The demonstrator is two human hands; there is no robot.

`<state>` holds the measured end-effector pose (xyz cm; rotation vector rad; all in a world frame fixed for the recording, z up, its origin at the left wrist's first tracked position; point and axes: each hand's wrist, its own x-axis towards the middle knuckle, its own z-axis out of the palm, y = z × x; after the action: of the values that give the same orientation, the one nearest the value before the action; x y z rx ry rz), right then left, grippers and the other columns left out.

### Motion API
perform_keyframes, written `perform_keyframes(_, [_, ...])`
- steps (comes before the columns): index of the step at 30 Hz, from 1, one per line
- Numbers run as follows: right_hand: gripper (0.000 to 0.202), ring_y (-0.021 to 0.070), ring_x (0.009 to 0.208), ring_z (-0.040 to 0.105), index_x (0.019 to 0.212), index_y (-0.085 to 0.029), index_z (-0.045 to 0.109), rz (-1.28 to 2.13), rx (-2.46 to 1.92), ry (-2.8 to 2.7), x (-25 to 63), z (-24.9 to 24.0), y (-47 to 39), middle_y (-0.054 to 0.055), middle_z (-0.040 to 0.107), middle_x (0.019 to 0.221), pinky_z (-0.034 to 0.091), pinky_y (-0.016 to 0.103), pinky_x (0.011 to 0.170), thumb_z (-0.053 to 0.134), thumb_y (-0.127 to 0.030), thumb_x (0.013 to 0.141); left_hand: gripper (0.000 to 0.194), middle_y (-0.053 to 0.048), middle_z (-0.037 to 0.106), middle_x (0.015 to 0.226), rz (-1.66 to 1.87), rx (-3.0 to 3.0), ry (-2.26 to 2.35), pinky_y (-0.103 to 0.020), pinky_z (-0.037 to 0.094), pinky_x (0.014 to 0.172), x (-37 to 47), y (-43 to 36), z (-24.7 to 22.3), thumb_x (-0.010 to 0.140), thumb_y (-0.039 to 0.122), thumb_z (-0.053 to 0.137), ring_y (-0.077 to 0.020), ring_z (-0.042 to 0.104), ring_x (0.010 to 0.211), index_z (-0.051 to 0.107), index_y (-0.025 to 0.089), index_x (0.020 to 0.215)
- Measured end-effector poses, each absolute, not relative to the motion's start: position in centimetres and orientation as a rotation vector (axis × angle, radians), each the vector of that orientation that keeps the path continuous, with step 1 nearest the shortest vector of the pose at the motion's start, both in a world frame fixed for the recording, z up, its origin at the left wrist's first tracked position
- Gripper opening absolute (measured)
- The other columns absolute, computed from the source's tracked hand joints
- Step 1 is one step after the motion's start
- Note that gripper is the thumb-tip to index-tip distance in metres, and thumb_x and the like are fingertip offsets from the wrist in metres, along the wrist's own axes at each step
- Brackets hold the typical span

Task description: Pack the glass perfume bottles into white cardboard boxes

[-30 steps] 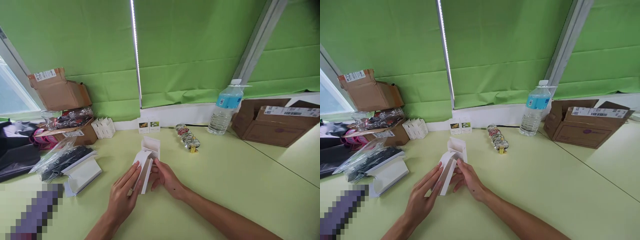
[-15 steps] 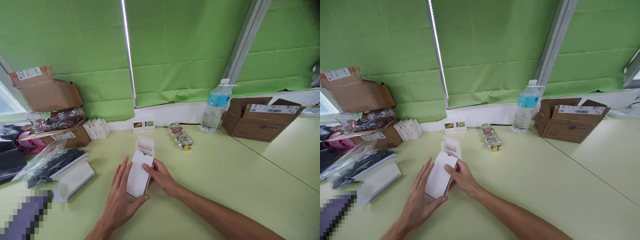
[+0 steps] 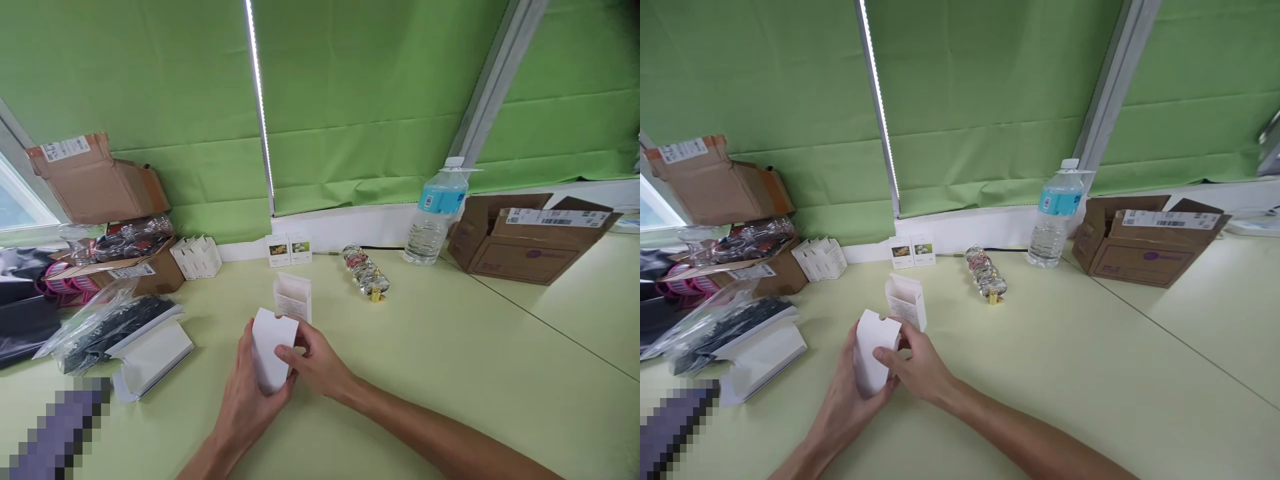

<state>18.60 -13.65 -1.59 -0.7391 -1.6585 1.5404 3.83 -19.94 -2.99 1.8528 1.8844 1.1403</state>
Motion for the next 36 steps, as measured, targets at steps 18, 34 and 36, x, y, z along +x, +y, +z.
perform_keyframes(18, [0.042, 0.0091, 0.045, 0.051, 0.092, -0.015, 0.062, 1.149, -0.77, -1.726, 20.6, 8.8, -8.2, 0.003, 0.064, 0.069, 0.04, 0.021, 0.035, 0.066, -0.052, 0.073, 0.044, -0.012, 0.047, 0.134, 1.885, 1.65, 1.364, -0.038, 0.046, 0.094, 1.4, -12.1, 5.7, 0.09, 0.048, 0.04, -0.0229, 0.053, 0.114, 0.044, 0.022, 0.126])
perform_keyframes(34, [0.045, 0.0137, 0.048, 0.059, 0.09, -0.014, 0.062, 1.079, -0.818, -1.55, 23.0, 7.8, -5.3, 0.004, 0.064, 0.066, 0.053, 0.026, 0.041, 0.067, -0.056, 0.072, 0.044, -0.009, 0.064, 0.119, 1.089, 1.767, 1.153, -0.045, 0.046, 0.096, 2.6, -9.1, 4.2, 0.074, 0.026, 0.061, -0.0262, 0.059, 0.11, 0.055, 0.018, 0.117])
perform_keyframes(36, [0.047, 0.0145, 0.05, 0.06, 0.093, -0.014, 0.062, 1.087, -0.817, -1.531, 22.8, 7.6, -5.3, 0.004, 0.065, 0.068, 0.055, 0.027, 0.043, 0.067, -0.056, 0.072, 0.044, -0.01, 0.067, 0.112, 1.092, 1.731, 1.168, -0.046, 0.048, 0.092, 2.8, -8.9, 3.9, 0.073, 0.029, 0.065, -0.0271, 0.062, 0.105, 0.057, 0.017, 0.115])
